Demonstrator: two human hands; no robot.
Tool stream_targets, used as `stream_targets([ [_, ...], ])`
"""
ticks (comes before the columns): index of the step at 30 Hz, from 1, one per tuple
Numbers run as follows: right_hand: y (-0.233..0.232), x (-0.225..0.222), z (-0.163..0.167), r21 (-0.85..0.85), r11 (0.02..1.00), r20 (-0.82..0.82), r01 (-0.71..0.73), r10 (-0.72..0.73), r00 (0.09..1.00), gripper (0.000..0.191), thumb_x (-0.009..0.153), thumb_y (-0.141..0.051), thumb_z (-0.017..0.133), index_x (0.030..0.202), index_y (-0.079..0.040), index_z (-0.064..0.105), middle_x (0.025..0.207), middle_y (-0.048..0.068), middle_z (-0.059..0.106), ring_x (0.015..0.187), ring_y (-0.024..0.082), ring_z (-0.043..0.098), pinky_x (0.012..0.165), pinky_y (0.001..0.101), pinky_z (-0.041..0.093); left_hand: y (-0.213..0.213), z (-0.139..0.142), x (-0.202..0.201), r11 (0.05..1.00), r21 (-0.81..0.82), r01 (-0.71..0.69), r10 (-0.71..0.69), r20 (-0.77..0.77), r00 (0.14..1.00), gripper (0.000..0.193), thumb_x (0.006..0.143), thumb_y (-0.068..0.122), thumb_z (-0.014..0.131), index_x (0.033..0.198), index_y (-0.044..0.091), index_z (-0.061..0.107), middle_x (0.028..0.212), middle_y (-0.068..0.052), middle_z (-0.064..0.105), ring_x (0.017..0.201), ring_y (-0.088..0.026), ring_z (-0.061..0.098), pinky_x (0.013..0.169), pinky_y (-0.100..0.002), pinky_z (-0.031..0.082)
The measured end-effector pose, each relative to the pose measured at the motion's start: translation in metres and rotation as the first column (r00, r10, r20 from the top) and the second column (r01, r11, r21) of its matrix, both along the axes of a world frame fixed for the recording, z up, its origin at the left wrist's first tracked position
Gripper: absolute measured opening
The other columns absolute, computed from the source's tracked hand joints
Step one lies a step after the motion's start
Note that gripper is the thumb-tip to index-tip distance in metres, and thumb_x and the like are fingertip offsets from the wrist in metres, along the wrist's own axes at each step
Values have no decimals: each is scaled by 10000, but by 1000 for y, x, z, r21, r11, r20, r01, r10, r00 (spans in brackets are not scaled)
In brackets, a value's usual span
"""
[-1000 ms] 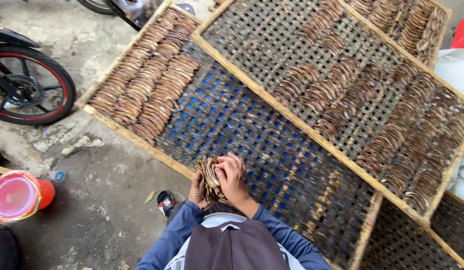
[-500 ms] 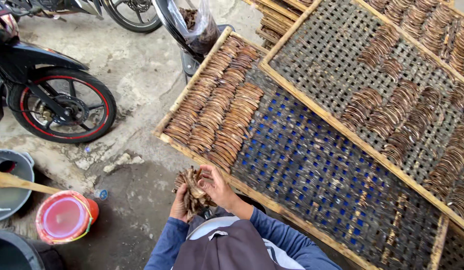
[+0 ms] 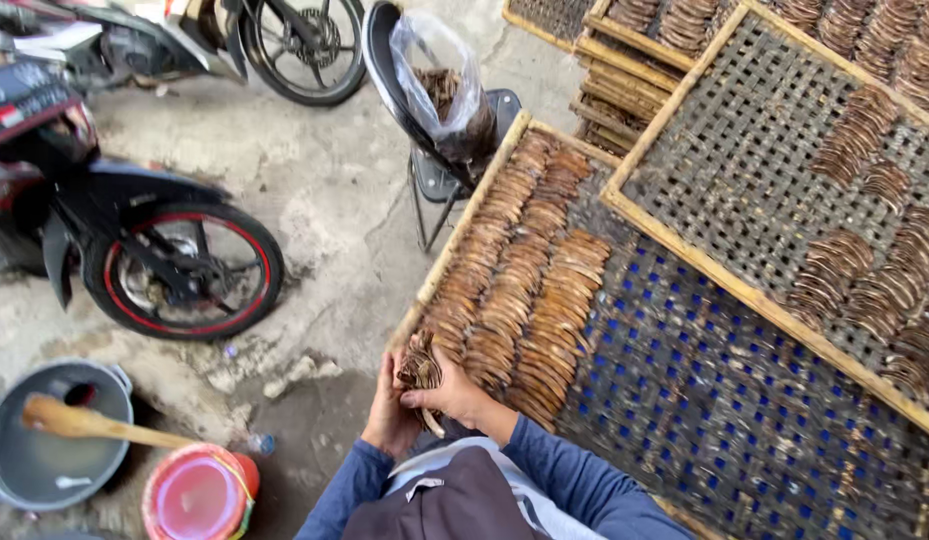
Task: The person sits in front of woven bamboo drying trays and picks up dried banana slices, laying them out one at a time in rows across the tray surface. They occasionally gather a handful of slices, reposition trays, and place collected slices into a plastic bag resting on a nearby chair.
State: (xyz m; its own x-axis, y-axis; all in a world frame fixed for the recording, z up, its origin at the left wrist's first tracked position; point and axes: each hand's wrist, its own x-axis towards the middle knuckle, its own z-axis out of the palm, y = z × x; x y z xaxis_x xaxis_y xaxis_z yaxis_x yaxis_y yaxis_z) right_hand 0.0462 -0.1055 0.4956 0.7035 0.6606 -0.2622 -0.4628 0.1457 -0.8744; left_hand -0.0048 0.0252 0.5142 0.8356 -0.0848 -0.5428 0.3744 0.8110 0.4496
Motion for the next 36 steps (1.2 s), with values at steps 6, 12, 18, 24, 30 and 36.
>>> stream_targets([
  [6,57,46,12,88,996,14,-31,30,999,992,734,5,847,1566,-109,319,1454,4,538,1313,111,511,1099,290,441,60,17,45,998,-69,-1,3,42,999,839,955,700,341,1628,211,231,1612,-82,413,1443,-288,436,1170,-484,343],
  [12,81,87,-15,102,982,-150,158,-142,978,739,770,46,793,1437,-70,500,1252,37,657,1154,124,624,1003,302,523,90,23,92,983,-185,15,-14,7,1000,848,923,675,403,1629,273,159,1616,-86,379,1452,-316,384,1183,-517,290],
  [18,70,132,-51,200,877,-566,436,-260,782,375,857,-55,732,1222,-51,644,1015,99,741,857,231,737,759,403,616,118,26,161,970,-171,174,-192,-99,976,843,890,672,419,1609,296,190,1654,15,295,1453,-245,364,1168,-543,281],
  [24,69,182,-50,193,742,-486,641,-495,720,437,896,-149,690,1297,12,624,1113,147,749,915,244,747,789,416,628,155,0,230,897,-250,364,-389,-58,919,711,948,596,518,1532,196,435,1523,-66,424,1379,-249,410,1110,-540,384],
  [30,103,233,-39,278,614,-478,739,-579,661,480,947,-219,707,1349,28,620,1129,169,741,938,263,731,805,397,614,221,-28,284,875,-3,483,-483,-10,875,561,1002,458,510,1477,160,509,1494,-38,529,1344,-211,488,1093,-440,425],
  [36,133,323,-34,175,688,-286,704,-649,705,413,857,-126,716,1250,-39,625,1072,136,740,935,248,746,791,411,630,286,-58,299,895,47,444,-437,-108,893,528,1009,422,506,1454,140,542,1452,-58,580,1325,-207,534,1094,-409,430],
])
